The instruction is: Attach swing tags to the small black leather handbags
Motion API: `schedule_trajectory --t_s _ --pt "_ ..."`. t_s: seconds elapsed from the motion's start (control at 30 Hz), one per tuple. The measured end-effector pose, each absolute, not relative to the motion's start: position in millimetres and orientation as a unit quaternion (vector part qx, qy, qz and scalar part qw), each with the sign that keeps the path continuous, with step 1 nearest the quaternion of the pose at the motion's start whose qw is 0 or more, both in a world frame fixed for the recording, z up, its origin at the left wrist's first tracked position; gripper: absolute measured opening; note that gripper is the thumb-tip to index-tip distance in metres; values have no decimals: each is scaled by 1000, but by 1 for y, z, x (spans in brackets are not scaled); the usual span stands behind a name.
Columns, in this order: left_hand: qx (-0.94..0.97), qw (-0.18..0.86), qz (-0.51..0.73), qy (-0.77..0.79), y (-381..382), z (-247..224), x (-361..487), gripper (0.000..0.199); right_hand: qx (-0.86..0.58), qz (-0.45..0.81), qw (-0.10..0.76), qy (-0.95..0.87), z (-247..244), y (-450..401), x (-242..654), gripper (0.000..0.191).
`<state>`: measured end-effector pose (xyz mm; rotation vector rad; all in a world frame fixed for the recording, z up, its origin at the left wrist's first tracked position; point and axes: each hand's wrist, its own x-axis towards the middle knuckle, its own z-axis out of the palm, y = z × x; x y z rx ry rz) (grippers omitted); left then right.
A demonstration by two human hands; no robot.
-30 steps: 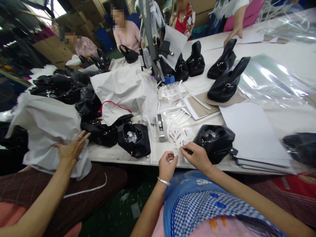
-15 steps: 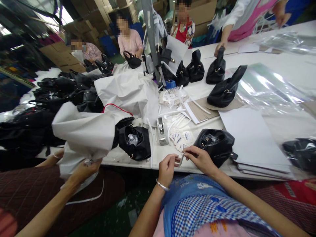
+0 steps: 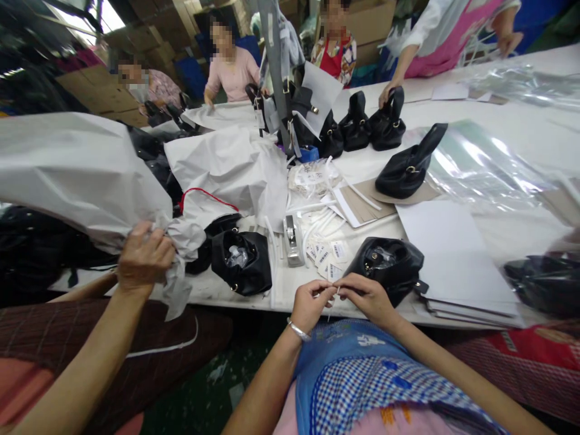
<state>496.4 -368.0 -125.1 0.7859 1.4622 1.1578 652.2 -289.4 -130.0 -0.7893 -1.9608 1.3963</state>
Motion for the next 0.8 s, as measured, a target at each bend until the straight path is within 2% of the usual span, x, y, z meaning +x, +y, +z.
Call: schedule_trajectory --t_s 0.2,0.33,0.43,0.5,0.6,0.7,0.8 --pt "448 452 418 649 -363 -113 498 21 -308 511 292 -748 -132 -290 653 18" --pt "474 379 405 684 -356 -93 487 18 -335 475 269 -768 -130 -290 658 28" --pt "505 348 385 689 -350 -78 481 16 -379 454 286 -754 -125 -291 659 34" --pt "533 346 376 675 -346 -70 482 16 -377 512 283 -719 -120 -293 658 43" --pt "556 356 377 649 -341 -59 490 16 -323 664 260 -622 -113 -294 653 57" --pt "556 373 382 637 -337 -55 497 17 -327 702 270 -571 -105 -292 657 40" --pt "516 434 403 619 -333 -73 502 20 -395 631 264 -613 -95 -291 675 24"
